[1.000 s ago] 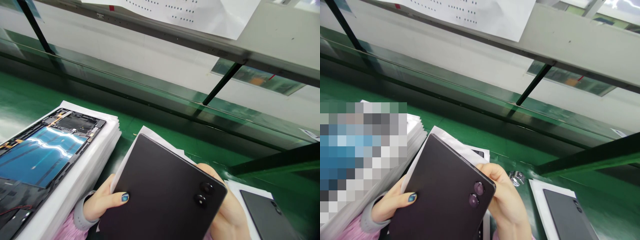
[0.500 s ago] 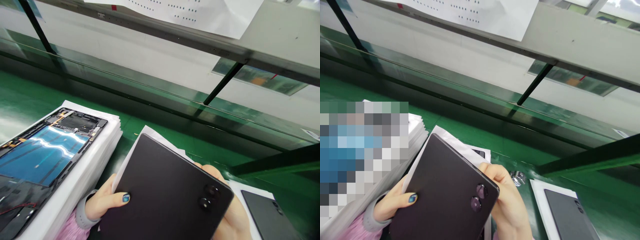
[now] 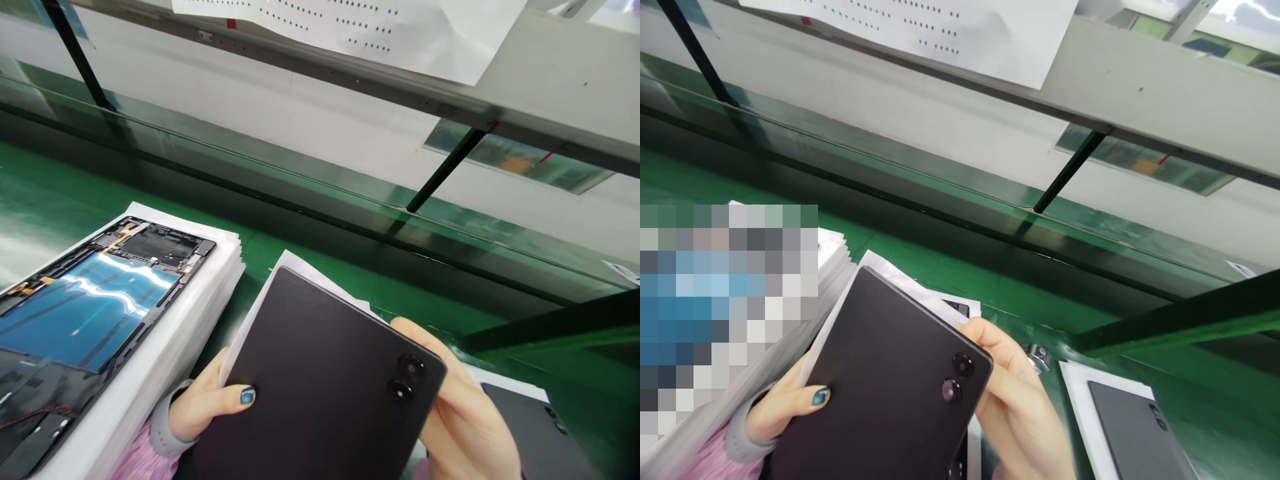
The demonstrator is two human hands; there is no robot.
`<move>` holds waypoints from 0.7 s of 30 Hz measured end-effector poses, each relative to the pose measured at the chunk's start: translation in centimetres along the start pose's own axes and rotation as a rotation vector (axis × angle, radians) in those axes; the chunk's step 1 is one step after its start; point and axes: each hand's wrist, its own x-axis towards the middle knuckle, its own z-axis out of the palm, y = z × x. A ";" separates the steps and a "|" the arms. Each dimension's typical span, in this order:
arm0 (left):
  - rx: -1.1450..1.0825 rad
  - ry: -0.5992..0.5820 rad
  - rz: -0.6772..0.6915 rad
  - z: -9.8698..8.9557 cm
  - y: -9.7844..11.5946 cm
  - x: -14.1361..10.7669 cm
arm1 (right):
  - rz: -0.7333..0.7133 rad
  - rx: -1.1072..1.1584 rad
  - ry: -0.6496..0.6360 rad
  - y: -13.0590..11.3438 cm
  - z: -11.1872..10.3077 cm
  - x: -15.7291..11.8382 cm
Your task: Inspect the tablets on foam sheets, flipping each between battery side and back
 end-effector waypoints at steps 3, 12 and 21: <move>-0.010 0.037 -0.008 0.0 -0.1 0.0 | 0.022 0.049 -0.007 0.1 -0.2 0.2; -0.004 0.041 -0.023 -0.1 -0.1 -0.1 | 0.002 0.074 -0.004 0.4 -0.4 0.5; -0.102 0.091 -0.035 0.9 0.2 0.0 | -0.576 -0.403 0.499 -1.3 -2.5 1.7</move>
